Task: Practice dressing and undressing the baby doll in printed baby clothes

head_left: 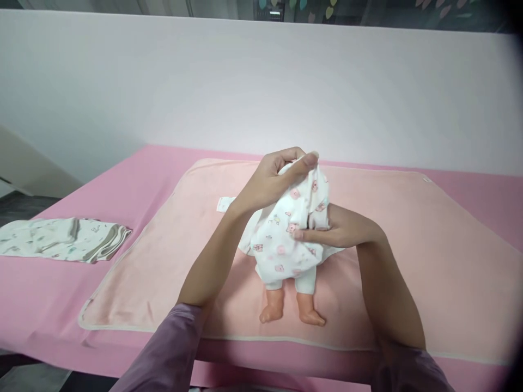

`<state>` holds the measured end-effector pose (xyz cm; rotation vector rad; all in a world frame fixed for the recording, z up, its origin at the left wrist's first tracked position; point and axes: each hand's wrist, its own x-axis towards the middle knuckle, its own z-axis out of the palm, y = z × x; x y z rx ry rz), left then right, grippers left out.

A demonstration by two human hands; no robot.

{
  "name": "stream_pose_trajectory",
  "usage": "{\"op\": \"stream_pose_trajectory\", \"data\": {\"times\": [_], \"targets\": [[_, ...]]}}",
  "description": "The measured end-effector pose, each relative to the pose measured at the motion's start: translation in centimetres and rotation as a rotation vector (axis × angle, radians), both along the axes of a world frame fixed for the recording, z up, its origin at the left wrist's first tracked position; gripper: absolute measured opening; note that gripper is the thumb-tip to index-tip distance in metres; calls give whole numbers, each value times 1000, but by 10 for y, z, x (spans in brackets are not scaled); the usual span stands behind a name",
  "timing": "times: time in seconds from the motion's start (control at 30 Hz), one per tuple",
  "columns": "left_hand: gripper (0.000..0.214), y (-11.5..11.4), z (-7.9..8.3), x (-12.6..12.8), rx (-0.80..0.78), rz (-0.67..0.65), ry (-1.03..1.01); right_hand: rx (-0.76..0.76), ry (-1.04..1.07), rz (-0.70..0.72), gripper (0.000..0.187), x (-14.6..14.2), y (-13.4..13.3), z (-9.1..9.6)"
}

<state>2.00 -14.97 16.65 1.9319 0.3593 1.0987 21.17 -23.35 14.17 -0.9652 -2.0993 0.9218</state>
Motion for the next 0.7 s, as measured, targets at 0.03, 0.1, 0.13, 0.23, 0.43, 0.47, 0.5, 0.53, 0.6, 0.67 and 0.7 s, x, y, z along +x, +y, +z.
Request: {"op": "stream_pose_trajectory", "data": {"times": [0.03,0.1,0.13,0.23,0.43,0.47,0.5,0.53,0.6,0.67,0.7], "targets": [[52,2,1,-2,-9,-34,36,17,62,-47,38,0,0,-1],[47,5,3,-9,-16,-138,134,59,238,-195,36,4,-1,-2],[44,7,4,-12,-15,-185,179,85,323,-286,35,6,-1,-3],[36,8,5,-16,-25,-190,164,11,325,-288,33,16,-2,0],[40,6,-3,-9,-133,-143,119,-167,63,66,39,24,-3,1],[42,8,-4,-9,-141,-181,148,-111,150,-36,35,24,-2,-2],[43,10,-5,-10,-138,-225,180,-59,241,-143,33,23,0,-4],[44,13,-6,-11,-123,-265,213,-21,319,-232,32,22,1,-7],[43,18,-8,-13,-72,-296,235,7,405,-327,35,21,2,-10],[38,21,-9,-14,-45,-238,181,-32,379,-281,39,23,3,-10],[35,21,-9,-14,-50,-195,144,-77,320,-205,42,25,2,-8]]}}
